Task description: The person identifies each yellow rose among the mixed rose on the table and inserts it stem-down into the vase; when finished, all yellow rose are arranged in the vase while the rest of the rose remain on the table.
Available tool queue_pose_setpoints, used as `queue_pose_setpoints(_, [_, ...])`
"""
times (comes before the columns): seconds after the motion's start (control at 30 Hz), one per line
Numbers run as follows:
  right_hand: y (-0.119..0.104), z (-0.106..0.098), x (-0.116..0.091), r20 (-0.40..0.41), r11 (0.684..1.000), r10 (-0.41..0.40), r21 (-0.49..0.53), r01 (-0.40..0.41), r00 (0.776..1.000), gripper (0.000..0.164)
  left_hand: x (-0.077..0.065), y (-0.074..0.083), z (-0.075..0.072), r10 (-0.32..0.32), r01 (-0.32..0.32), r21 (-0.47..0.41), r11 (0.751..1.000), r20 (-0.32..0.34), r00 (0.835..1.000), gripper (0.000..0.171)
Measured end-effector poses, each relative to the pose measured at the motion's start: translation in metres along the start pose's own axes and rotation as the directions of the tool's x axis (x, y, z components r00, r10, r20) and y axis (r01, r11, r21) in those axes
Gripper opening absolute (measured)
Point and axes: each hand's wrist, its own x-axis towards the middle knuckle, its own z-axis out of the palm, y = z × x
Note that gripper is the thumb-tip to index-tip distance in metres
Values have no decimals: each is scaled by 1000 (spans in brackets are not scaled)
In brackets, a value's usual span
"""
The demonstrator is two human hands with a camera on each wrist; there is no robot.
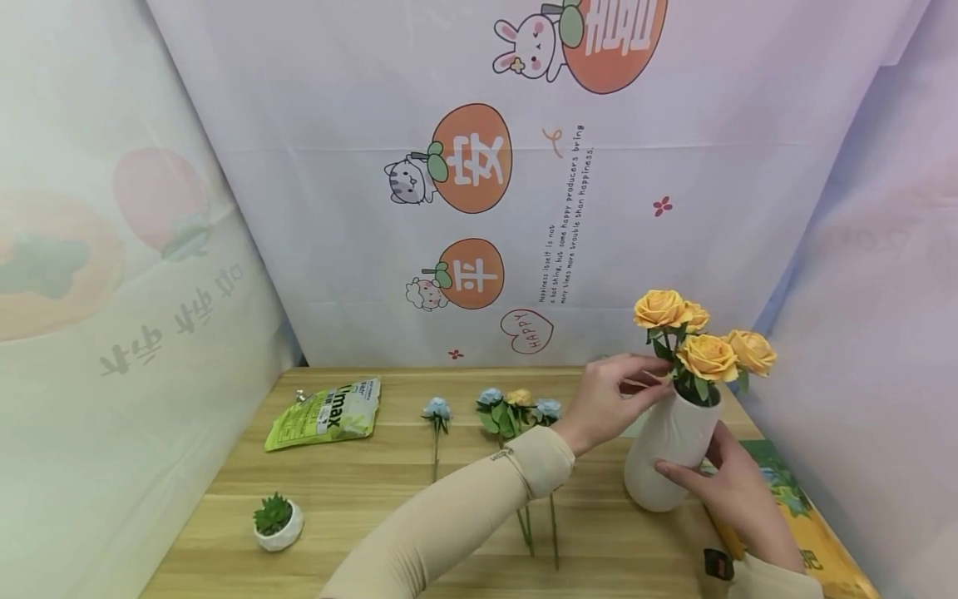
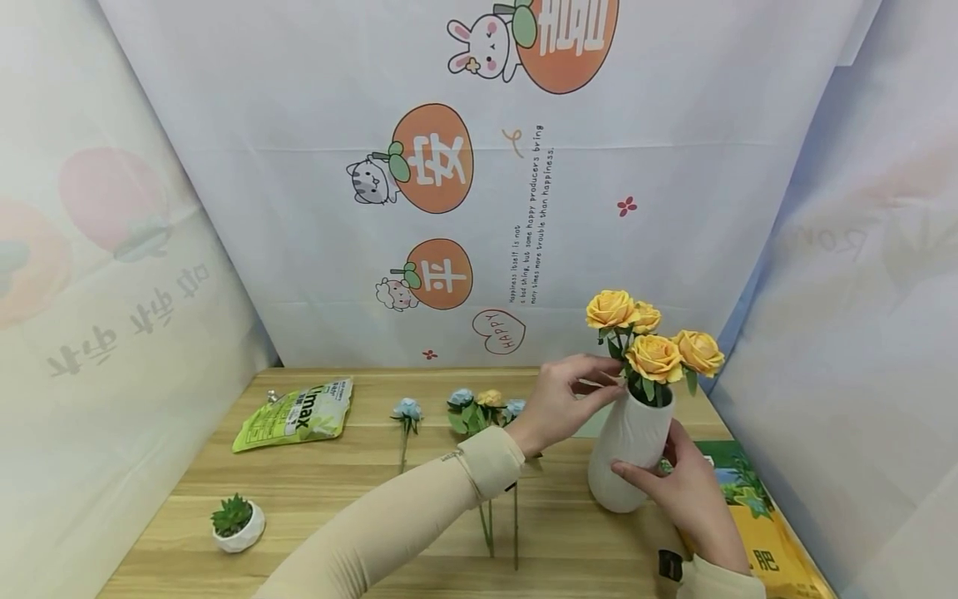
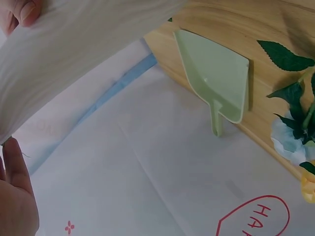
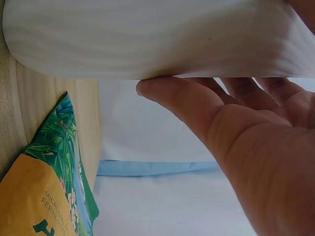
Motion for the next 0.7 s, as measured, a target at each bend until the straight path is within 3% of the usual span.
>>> queue_pose_setpoints(0.3, [-3, 0, -1, 4, 1000, -4, 2, 4, 1000, 109, -20, -15, -22, -56, 54, -42, 998, -33, 998, 35])
queue_pose_setpoints(0.5, [-3, 0, 0, 7, 1000, 11, -1, -11, 1000, 112, -43, -29, -39, -168, 165, -64, 984, -42, 985, 37])
queue_pose_setpoints(0.7, [0, -1, 2, 17, 1000, 24, -13, -24, 1000, 115, -73, -45, -54, -226, 223, -51, 973, -68, 972, 41])
